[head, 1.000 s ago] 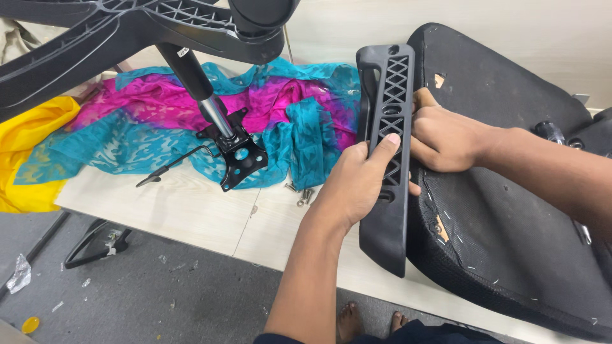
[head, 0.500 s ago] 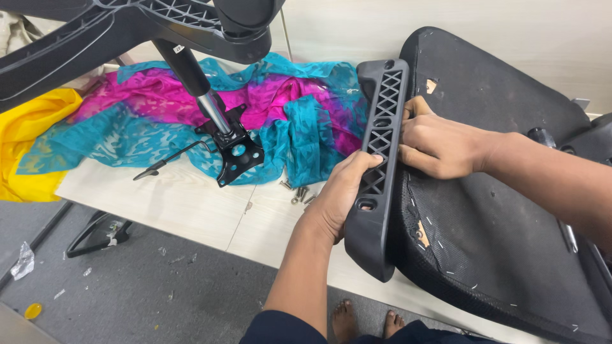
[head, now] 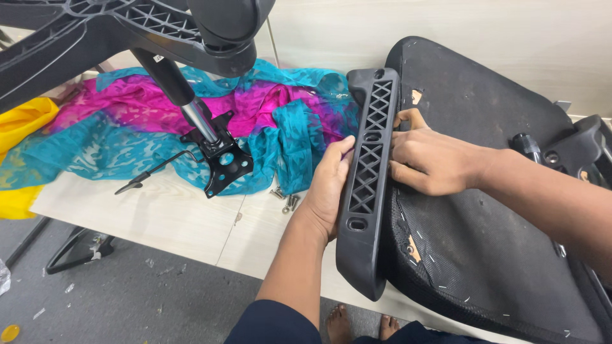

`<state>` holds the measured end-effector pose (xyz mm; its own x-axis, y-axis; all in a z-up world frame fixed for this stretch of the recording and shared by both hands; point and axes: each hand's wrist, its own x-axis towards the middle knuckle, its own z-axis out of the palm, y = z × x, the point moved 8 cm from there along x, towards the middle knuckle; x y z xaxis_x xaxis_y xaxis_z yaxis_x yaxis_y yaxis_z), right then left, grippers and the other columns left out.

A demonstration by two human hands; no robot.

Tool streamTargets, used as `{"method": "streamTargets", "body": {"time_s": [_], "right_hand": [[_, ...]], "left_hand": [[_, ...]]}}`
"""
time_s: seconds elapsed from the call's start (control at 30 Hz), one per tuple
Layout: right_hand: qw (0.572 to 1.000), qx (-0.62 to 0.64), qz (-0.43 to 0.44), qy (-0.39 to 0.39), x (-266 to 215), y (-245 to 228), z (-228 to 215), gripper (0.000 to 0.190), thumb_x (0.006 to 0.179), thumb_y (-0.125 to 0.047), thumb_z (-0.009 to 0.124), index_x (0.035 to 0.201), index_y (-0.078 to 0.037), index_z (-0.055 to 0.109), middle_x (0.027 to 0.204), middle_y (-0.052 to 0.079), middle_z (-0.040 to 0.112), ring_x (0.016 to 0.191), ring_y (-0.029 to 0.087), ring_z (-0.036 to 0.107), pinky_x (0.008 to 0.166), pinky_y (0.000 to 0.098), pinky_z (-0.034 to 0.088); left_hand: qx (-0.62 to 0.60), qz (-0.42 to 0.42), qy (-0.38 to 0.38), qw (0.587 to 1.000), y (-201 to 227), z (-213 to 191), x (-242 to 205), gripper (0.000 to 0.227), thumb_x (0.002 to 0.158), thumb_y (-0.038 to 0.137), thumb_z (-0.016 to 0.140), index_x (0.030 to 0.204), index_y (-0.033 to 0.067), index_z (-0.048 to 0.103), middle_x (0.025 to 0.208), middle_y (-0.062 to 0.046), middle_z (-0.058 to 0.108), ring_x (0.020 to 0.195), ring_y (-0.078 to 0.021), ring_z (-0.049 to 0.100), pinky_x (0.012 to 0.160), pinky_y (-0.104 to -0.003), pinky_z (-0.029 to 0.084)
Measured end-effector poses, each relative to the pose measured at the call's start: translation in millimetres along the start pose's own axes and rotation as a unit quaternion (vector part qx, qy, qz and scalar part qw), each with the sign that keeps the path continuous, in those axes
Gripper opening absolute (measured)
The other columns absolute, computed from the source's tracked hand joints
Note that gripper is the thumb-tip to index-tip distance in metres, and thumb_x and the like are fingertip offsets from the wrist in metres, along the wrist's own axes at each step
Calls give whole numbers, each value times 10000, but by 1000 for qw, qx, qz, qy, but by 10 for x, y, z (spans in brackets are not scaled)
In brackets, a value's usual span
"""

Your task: The person uses a screwdriver to tighten a screw into a black plastic chair armrest. They then pick up a second armrest, align it with the chair seat, and insert a screw by hand to begin securing it.

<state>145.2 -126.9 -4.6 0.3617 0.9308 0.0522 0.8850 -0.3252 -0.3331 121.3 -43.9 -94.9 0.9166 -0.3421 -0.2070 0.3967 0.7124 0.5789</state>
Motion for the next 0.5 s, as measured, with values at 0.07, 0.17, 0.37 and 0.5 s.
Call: {"method": "streamTargets", "body": {"time_s": [0.07, 0.17, 0.37, 0.5], "right_hand": [[1000, -10, 14, -10, 11, 7, 22, 355, 897, -187, 426, 783, -38, 727, 858, 137, 718, 943, 263, 659, 1146, 579, 163], [999, -15, 33, -24, 22, 36, 70, 340, 870, -184, 437, 759, -39, 723, 862, 138, 721, 949, 256, 663, 1171, 572, 143], [1000, -5, 14, 8, -69, 45, 113, 328, 864, -181, 464, 705, -18, 699, 947, 161, 700, 1044, 274, 626, 1168, 563, 159], [998, 37, 42, 1, -158, 100, 228, 377, 922, -195, 434, 760, -16, 724, 995, 166, 695, 1133, 285, 592, 1203, 545, 150]], "left_hand": [[-13, -30, 12, 999, -113, -134, 114, 558, 964, 560, 513, 1101, 45, 678, 865, -65, 714, 699, -144, 688, 641, -269, 594], [-30, 11, -17, 999, -154, -214, 327, 546, 1039, 582, 512, 1139, 72, 676, 921, -49, 710, 748, -132, 682, 656, -264, 579], [-6, 13, -12, 1000, -256, -241, 454, 600, 1028, 640, 482, 1142, 90, 692, 871, -29, 697, 700, -106, 660, 589, -238, 554], [45, -8, 18, 999, -263, -219, 425, 619, 995, 638, 445, 1162, 97, 696, 900, -31, 700, 741, -98, 661, 624, -237, 560]]}}
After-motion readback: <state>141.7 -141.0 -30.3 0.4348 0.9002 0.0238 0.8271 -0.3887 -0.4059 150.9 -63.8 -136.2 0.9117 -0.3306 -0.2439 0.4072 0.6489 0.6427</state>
